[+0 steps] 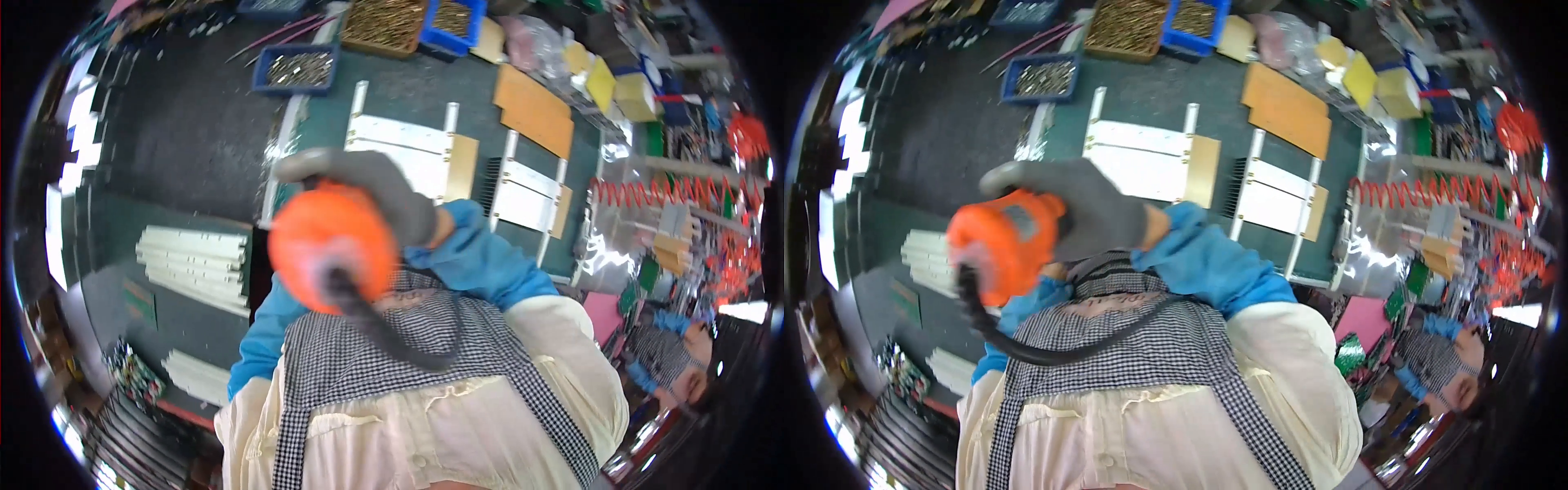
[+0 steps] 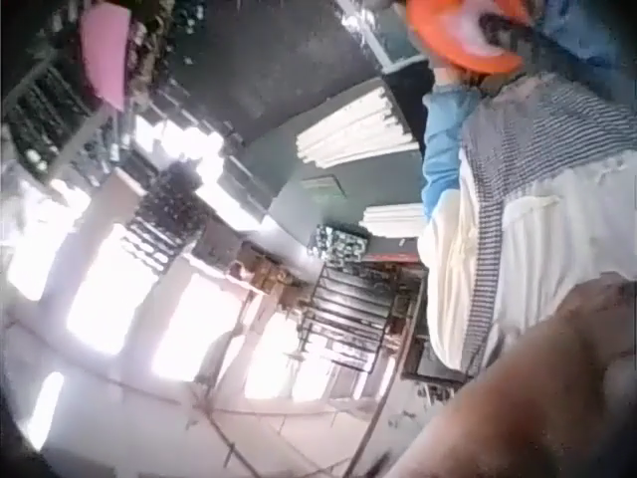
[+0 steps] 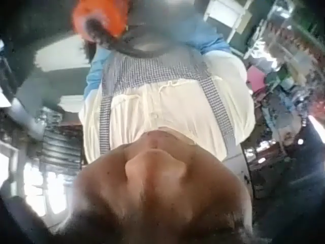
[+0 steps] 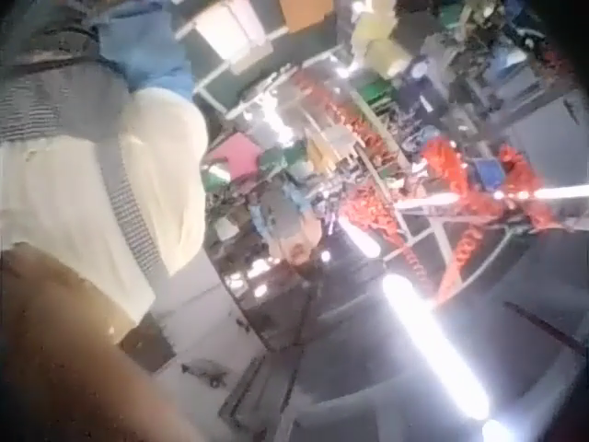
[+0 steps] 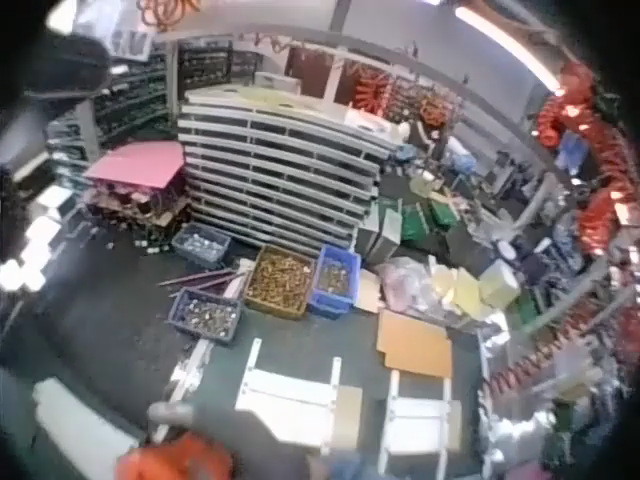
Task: Using an electric screwdriver and placing components to assemble metal housing units.
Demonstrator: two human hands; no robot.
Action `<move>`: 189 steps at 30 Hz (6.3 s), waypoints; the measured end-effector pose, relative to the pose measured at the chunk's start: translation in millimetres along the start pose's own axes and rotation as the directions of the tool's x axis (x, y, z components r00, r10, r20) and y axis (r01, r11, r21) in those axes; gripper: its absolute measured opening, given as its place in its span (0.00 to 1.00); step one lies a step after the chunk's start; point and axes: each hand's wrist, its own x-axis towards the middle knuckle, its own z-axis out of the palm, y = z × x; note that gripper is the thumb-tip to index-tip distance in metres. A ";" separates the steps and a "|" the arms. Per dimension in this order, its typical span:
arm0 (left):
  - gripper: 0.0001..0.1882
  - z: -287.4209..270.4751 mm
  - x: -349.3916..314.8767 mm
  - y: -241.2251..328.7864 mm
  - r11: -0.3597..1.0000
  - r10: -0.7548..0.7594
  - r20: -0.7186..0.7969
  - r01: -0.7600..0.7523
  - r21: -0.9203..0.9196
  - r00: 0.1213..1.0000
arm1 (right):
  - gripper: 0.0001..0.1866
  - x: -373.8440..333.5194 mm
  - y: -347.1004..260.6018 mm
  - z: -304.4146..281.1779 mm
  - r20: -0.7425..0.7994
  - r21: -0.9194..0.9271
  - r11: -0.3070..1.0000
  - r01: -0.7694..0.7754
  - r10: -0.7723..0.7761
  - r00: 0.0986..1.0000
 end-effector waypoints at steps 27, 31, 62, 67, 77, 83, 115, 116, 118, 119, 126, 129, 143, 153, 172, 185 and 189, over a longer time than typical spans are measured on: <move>0.17 -34.7 24.6 3.4 0.701 0.132 -0.005 -0.090 0.707 0.991 | 0.13 -38.9 -106.6 -23.9 -0.566 0.122 0.977 0.175 -0.077 0.821; 0.24 -46.3 33.5 13.6 0.927 -0.084 -0.009 0.082 0.365 0.996 | 0.18 -110.4 -147.9 -65.9 -0.753 0.096 0.959 0.267 -0.106 0.650; 0.17 -21.9 47.2 47.4 0.585 0.273 -0.247 0.044 0.810 0.930 | 0.19 -347.4 -244.5 -163.4 -0.831 -0.542 0.814 0.207 -0.556 0.013; 0.21 85.4 23.8 -6.3 -0.104 0.735 0.270 -0.290 0.951 0.622 | 0.16 -357.9 -224.2 -207.6 -0.841 -0.522 0.852 0.032 -0.520 0.146; 0.34 191.2 97.5 -215.4 -0.053 0.330 -0.073 0.096 0.994 0.941 | 0.17 -368.3 -192.2 -244.0 -0.874 -0.369 0.925 0.092 -0.379 0.303; 0.32 211.4 109.7 -218.0 -0.315 0.331 -0.139 0.248 0.916 0.933 | 0.21 -339.8 -180.4 -236.8 -0.857 -0.387 0.918 0.084 -0.392 0.336; 0.22 199.1 112.4 -221.7 -0.292 0.447 -0.038 0.186 0.938 0.894 | 0.38 -330.1 -177.3 -231.2 -0.857 -0.375 0.902 -0.215 -0.248 0.452; 0.22 197.2 112.7 -222.3 -0.298 0.468 -0.015 0.174 0.939 0.884 | 0.38 -329.4 -177.6 -229.5 -0.858 -0.361 0.910 -0.203 -0.239 0.456; 0.22 197.0 112.2 -223.0 -0.304 0.477 -0.006 0.172 0.937 0.879 | 0.38 -329.8 -176.6 -230.0 -0.839 -0.396 0.893 -0.213 -0.257 0.480; 0.21 197.9 112.2 -223.3 -0.308 0.488 0.001 0.171 0.936 0.873 | 0.38 -330.1 -176.1 -230.9 -0.818 -0.429 0.875 -0.222 -0.273 0.506; 0.21 197.0 112.8 -222.6 -0.319 0.492 0.006 0.174 0.932 0.871 | 0.39 -332.7 -175.2 -232.5 -0.813 -0.453 0.854 -0.255 -0.278 0.511; 0.23 197.0 111.8 -221.6 -0.327 0.481 0.027 0.151 0.933 0.876 | 0.39 -329.8 -180.2 -227.0 -0.843 -0.383 0.901 -0.206 -0.249 0.477; 0.63 239.6 126.7 -252.9 -0.594 -0.385 0.614 -0.694 0.407 0.689 | 0.29 -341.2 -201.6 -222.6 -0.883 -0.266 0.960 0.089 -0.280 0.377; 0.68 242.6 129.3 -268.7 -0.690 -0.437 0.525 -0.647 0.325 0.730 | 0.14 -341.2 -211.8 -228.8 -0.881 -0.382 0.924 0.013 -0.368 0.297; 0.71 235.5 130.0 -269.8 -0.701 -0.429 0.545 -0.646 0.303 0.721 | 0.20 -318.1 -185.1 -234.7 -0.875 -0.364 0.907 -0.212 -0.255 0.413; 0.68 239.2 128.6 -268.1 -0.700 -0.430 0.517 -0.635 0.327 0.740 | 0.30 -299.2 -176.5 -248.3 -0.826 -0.338 0.898 -0.283 -0.139 0.547; 0.68 245.7 125.6 -265.3 -0.715 -0.465 0.448 -0.623 0.319 0.764 | 0.24 -296.5 -175.3 -247.1 -0.777 -0.380 0.846 -0.374 -0.072 0.625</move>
